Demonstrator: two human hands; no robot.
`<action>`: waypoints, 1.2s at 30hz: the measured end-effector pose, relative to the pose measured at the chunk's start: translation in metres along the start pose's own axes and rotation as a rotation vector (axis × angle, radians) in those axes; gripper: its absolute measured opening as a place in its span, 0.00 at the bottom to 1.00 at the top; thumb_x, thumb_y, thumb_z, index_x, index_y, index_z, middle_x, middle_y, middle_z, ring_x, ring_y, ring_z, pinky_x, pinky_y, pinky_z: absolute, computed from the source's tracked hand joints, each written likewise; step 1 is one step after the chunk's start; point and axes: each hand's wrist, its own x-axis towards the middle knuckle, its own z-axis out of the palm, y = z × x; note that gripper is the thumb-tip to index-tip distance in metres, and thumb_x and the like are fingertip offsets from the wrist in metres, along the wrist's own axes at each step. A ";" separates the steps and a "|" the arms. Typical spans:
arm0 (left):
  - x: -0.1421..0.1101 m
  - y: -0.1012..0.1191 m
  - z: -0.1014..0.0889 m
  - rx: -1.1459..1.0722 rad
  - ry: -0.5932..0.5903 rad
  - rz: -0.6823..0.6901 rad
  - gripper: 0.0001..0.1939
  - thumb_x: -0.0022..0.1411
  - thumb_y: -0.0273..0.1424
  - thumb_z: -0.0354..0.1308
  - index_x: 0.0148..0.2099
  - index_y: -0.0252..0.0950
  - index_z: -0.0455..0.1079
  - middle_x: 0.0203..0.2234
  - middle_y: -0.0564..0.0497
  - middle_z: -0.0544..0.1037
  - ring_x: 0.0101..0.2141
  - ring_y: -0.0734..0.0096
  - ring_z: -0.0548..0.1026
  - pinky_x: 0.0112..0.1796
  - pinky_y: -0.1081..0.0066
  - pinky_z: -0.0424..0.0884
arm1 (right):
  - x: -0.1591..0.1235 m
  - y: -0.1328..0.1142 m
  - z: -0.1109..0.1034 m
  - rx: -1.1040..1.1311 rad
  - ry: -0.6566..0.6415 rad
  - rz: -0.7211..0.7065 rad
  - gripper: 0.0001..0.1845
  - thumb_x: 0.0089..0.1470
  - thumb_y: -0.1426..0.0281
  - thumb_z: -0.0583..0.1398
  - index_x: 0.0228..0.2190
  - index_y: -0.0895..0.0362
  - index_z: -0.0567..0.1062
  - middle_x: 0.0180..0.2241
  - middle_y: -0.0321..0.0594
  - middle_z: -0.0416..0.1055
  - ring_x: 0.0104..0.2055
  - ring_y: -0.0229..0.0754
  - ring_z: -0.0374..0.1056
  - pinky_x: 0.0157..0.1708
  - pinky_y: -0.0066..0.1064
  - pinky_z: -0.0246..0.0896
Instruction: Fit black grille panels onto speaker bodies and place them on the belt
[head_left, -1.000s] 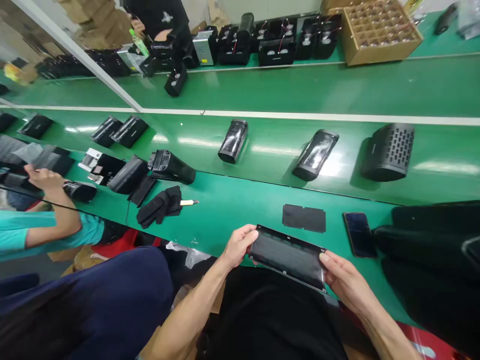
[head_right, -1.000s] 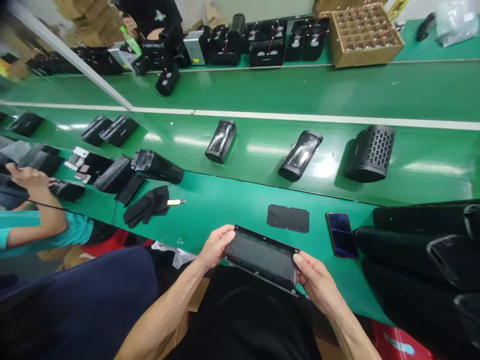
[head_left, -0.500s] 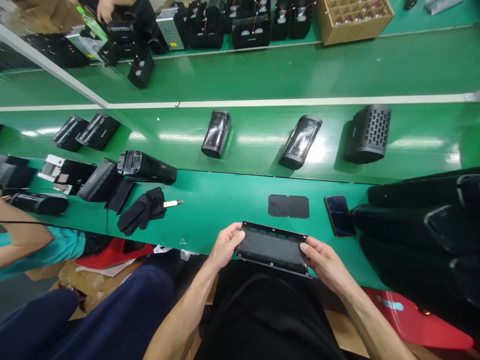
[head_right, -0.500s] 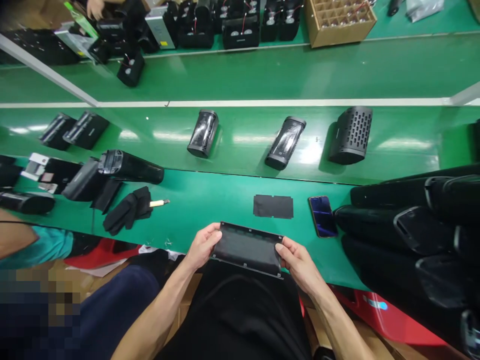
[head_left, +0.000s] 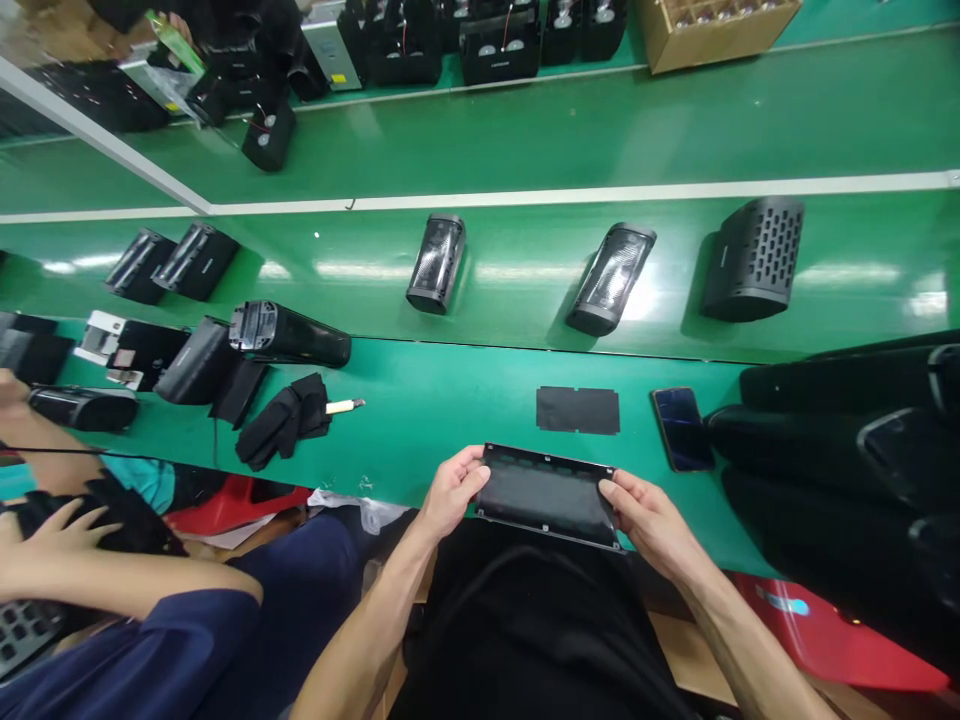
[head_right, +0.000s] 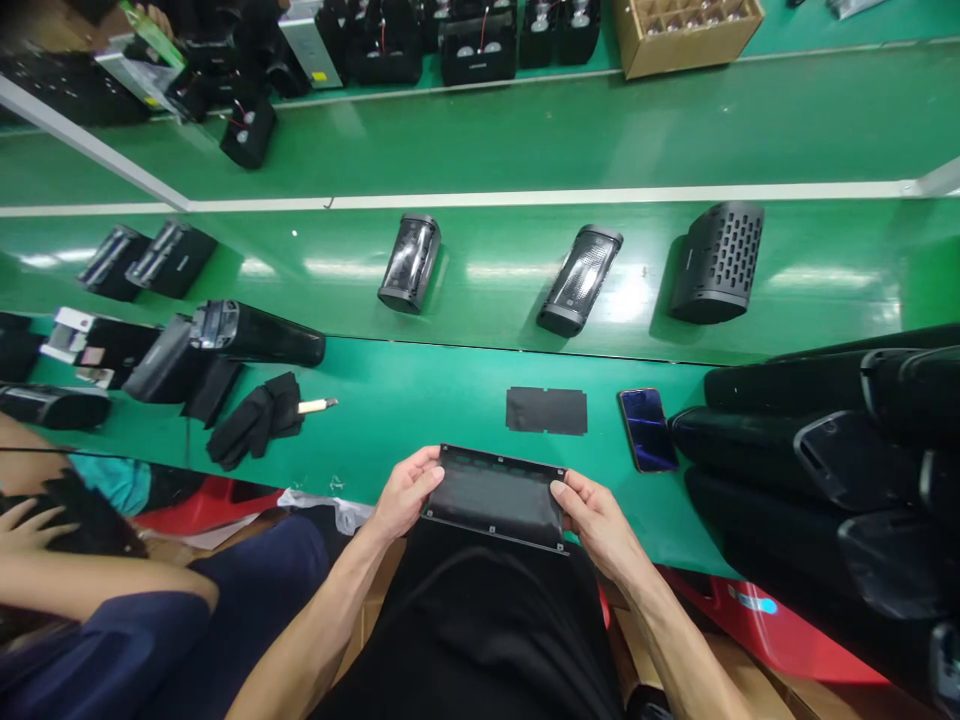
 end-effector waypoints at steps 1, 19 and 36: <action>0.000 0.000 0.000 -0.003 -0.010 0.004 0.28 0.60 0.45 0.69 0.56 0.34 0.75 0.36 0.47 0.82 0.34 0.67 0.78 0.41 0.69 0.72 | 0.000 0.000 0.000 0.003 -0.001 0.003 0.27 0.46 0.49 0.74 0.23 0.55 0.70 0.18 0.30 0.65 0.19 0.32 0.56 0.21 0.25 0.57; -0.001 -0.001 0.000 -0.022 -0.030 0.012 0.25 0.62 0.42 0.68 0.57 0.36 0.75 0.39 0.46 0.82 0.36 0.66 0.78 0.42 0.69 0.72 | 0.005 0.001 -0.001 -0.033 0.035 -0.002 0.27 0.46 0.48 0.73 0.24 0.53 0.69 0.21 0.32 0.69 0.21 0.36 0.62 0.23 0.28 0.64; -0.005 -0.001 0.001 0.006 -0.052 0.086 0.23 0.65 0.40 0.66 0.59 0.36 0.74 0.45 0.43 0.83 0.43 0.60 0.81 0.48 0.66 0.72 | 0.003 0.001 -0.008 -0.110 0.036 -0.053 0.22 0.52 0.49 0.71 0.30 0.54 0.74 0.24 0.32 0.69 0.24 0.37 0.62 0.26 0.28 0.61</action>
